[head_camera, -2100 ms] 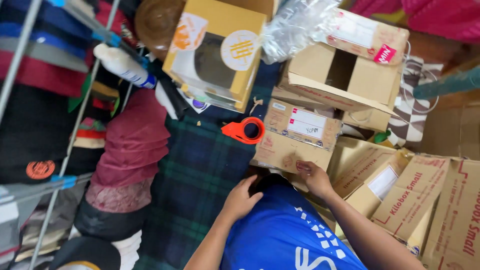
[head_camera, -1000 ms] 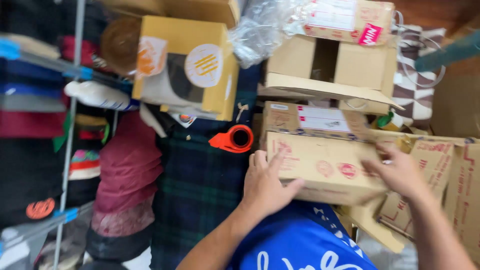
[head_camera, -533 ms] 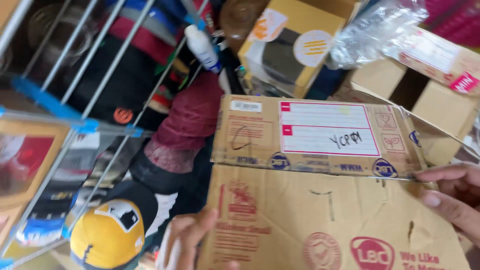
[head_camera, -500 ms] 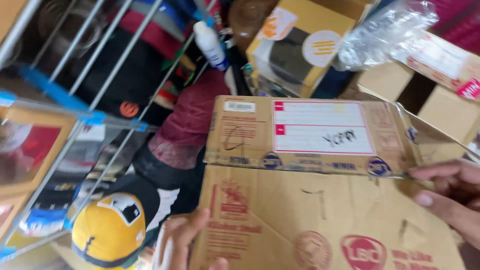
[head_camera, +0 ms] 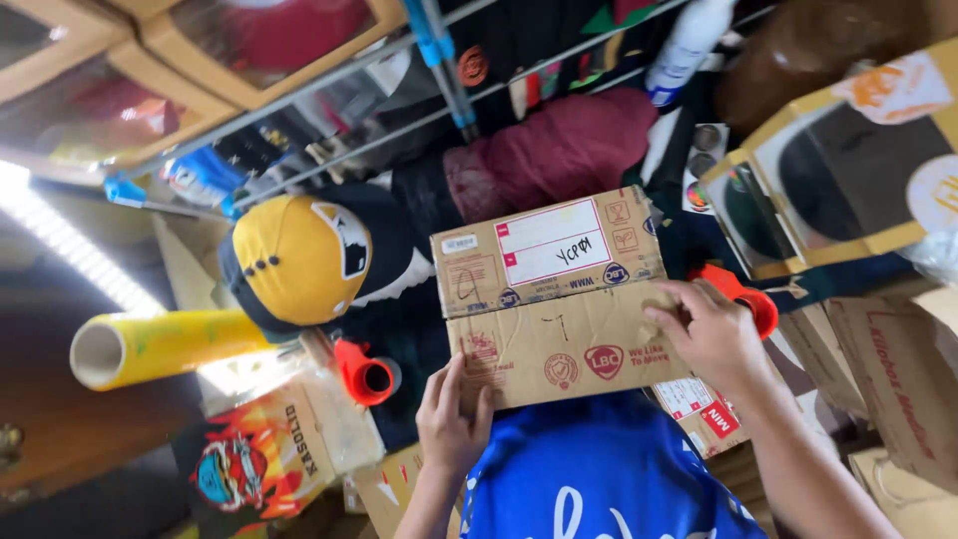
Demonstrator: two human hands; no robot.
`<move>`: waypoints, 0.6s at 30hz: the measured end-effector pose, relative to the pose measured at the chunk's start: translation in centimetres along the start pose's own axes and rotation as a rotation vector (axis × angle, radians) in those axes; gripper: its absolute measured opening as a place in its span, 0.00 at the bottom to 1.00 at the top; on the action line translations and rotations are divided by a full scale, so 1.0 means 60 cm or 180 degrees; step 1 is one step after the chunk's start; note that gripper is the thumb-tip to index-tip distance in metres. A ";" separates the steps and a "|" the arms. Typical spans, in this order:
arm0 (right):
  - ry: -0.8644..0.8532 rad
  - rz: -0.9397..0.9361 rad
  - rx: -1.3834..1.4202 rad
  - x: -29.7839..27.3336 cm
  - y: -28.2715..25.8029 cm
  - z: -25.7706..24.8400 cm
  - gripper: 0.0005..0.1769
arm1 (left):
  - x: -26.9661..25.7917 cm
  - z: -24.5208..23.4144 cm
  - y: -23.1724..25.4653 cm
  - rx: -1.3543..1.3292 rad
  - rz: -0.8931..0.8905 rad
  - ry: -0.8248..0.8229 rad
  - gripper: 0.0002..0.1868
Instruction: The person packs small boxes with graphic designs into larger cardboard shipping boxes. They use a handheld tape dispenser to seal the flaps of the shipping boxes and then move the completed packages aside.
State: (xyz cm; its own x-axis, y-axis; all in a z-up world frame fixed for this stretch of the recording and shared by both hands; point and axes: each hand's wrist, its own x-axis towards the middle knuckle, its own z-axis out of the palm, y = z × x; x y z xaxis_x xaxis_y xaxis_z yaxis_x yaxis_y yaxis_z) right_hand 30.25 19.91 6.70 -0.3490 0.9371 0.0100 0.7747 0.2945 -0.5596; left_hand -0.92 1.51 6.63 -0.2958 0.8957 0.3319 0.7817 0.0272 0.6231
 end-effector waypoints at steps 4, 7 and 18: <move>-0.1257 0.0752 -0.0449 0.018 -0.020 0.037 0.42 | -0.077 0.067 -0.054 0.0448 -0.0413 -0.0567 0.35; -0.1362 0.1348 0.0061 0.018 -0.049 0.028 0.62 | -0.084 0.068 -0.034 0.0176 -0.1392 -0.0847 0.50; 0.0231 0.0417 0.4209 -0.087 0.048 0.064 0.34 | -0.046 -0.004 -0.006 -0.3903 -0.2532 -0.0566 0.43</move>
State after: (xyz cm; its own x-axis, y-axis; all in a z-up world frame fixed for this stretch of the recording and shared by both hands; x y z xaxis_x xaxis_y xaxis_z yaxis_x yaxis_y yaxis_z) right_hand 32.27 15.15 1.88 -0.2509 0.9643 -0.0847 -0.3062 -0.1621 -0.9381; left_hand -0.50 -1.07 5.68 -0.2746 0.8694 -0.4107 -0.5215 0.2242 0.8233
